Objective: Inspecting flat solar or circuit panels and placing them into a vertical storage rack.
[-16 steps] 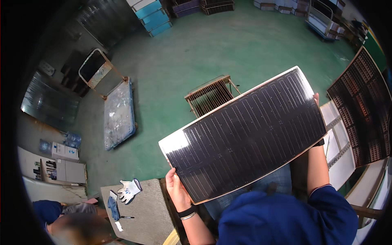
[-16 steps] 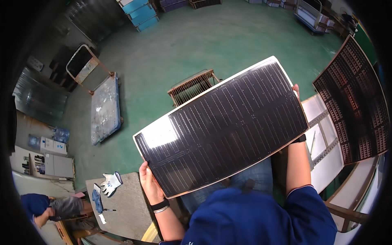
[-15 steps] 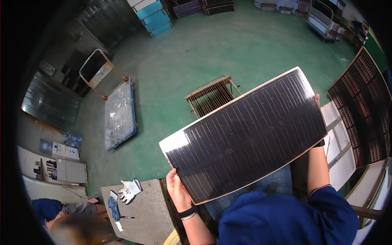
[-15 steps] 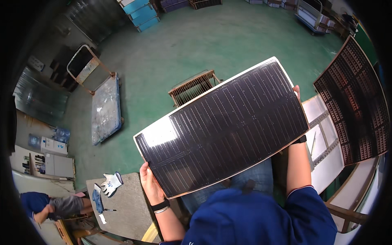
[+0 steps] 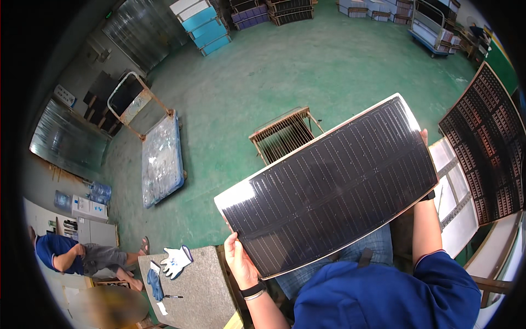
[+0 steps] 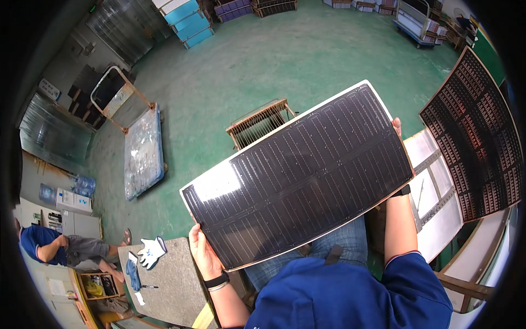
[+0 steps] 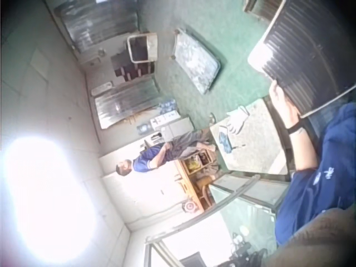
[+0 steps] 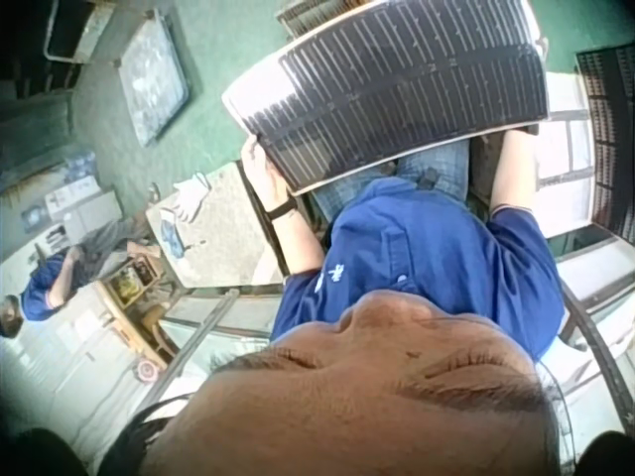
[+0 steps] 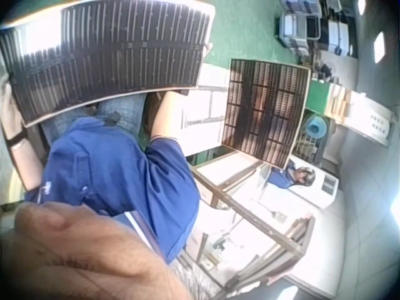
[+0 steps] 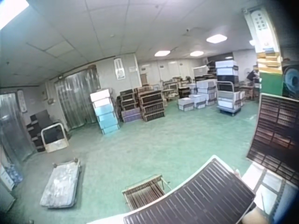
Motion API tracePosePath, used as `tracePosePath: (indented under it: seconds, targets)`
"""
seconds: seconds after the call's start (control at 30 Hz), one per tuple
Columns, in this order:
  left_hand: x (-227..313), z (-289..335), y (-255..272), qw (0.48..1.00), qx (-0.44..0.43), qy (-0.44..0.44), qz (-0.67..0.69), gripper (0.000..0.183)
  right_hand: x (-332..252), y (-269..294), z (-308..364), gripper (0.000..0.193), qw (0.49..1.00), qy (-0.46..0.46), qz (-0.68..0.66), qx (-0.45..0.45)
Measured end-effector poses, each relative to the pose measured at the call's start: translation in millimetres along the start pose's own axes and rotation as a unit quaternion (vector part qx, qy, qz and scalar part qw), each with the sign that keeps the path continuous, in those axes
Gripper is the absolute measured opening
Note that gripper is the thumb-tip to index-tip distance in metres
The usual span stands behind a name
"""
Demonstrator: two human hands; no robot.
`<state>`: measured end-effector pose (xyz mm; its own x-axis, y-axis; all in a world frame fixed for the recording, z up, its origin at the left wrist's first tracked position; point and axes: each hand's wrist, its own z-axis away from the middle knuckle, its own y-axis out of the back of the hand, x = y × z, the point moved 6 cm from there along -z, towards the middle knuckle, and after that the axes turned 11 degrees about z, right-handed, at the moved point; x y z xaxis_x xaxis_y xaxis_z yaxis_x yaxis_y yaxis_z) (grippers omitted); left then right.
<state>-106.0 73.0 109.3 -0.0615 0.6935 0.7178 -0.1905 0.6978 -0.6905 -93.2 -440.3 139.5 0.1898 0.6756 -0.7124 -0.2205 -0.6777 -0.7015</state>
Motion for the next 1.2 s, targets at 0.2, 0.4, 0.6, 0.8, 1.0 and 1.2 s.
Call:
tracePosePath:
  seconds: [0.2,0.4,0.6,0.8,1.0,1.2]
  targets:
    - [2,1,-4,1.0,-0.005,-0.001,-0.003,0.017,0,-12,6,0.052,1.0,-0.002,0.009,-0.028]
    - [1,2,-7,1.0,-0.001,-0.003,0.003,0.016,-2,8,0,0.051,0.994,0.012,-0.006,-0.111]
    - [2,2,-6,1.0,-0.003,-0.008,-0.001,0.017,0,3,7,0.052,0.998,0.002,0.05,0.034]
    - [2,3,-2,1.0,0.011,-0.008,-0.004,0.016,-3,-17,13,0.055,0.976,-0.016,0.041,0.211]
    - [0,3,-3,1.0,0.006,-0.006,0.002,0.017,-3,-13,13,0.057,0.979,0.002,0.013,0.201]
    - [-2,2,-2,1.0,0.001,0.002,0.011,0.017,0,-4,10,0.057,0.978,-0.023,0.063,0.2]
